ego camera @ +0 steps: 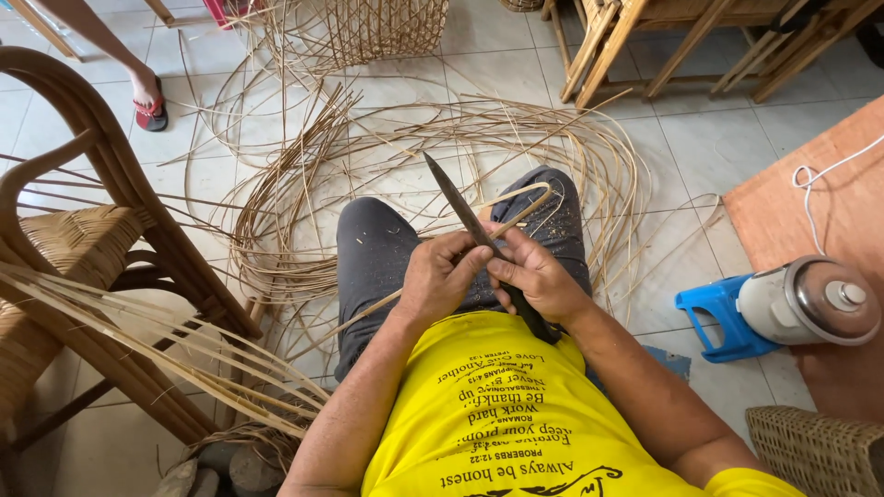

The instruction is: Splitting long rattan strips into thinner pieces using a hand knife while sitting on the floor.

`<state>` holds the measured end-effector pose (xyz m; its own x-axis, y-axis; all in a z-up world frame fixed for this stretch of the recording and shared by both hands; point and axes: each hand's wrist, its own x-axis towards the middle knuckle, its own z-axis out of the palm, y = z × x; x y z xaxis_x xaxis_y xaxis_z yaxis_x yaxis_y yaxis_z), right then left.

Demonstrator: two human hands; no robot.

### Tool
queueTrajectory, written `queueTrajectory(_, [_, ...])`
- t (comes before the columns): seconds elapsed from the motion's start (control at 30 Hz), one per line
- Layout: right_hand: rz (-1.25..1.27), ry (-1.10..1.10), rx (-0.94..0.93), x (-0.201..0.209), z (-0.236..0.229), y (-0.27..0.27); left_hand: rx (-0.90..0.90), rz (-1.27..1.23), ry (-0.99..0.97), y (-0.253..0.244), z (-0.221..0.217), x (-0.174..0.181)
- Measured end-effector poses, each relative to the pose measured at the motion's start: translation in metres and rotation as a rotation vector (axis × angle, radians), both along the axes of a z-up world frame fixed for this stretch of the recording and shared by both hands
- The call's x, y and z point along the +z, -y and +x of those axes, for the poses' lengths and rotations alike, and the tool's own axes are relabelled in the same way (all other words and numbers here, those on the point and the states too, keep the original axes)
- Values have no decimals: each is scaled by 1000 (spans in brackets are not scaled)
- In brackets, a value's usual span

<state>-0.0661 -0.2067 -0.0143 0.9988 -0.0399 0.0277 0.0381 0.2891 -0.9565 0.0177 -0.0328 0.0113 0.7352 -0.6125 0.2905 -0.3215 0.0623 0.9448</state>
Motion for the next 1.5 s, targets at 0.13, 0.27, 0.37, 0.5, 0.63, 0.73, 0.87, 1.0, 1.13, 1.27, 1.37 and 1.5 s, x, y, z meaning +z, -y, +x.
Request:
queueTrajectory(0.13, [-39, 5, -25, -12, 4, 6, 39, 1, 16, 4, 3, -7])
queueTrajectory(0.27, [-135, -15, -75, -17, 4, 9, 182, 52, 64, 5, 5, -17])
queueTrajectory(0.37, [37, -41, -85, -11, 4, 13, 176, 67, 79, 3, 5, -12])
queueTrajectory(0.5, [116, -53, -109, 16, -2, 7, 199, 78, 156, 1, 2, -3])
queueTrajectory(0.63, [42, -48, -22, 26, -7, -4, 218, 89, 190, 2, 1, -7])
queueTrajectory(0.73, [63, 32, -93, 34, 5, 27, 238, 44, 232, 5, 1, -13])
queueTrajectory(0.87, [208, 40, -94, 36, 3, 27, 267, 25, 230, 7, -3, -2])
queueTrajectory(1.0, [154, -23, 68, 17, -6, 10, 238, 24, 209, 6, -7, -1])
queueTrajectory(1.13, [290, 52, 67, 26, 6, 45, 240, 34, 177, 5, -13, 0])
queueTrajectory(1.27, [204, 21, 84, 18, -3, 18, 188, -14, 128, 9, -12, 5])
queueTrajectory(1.37, [213, 25, 71, 12, 9, 49, 188, -28, 126, 7, -13, 4])
queueTrajectory(1.5, [301, 49, -29, 31, 11, 51, 265, -25, 205, 5, -10, 0])
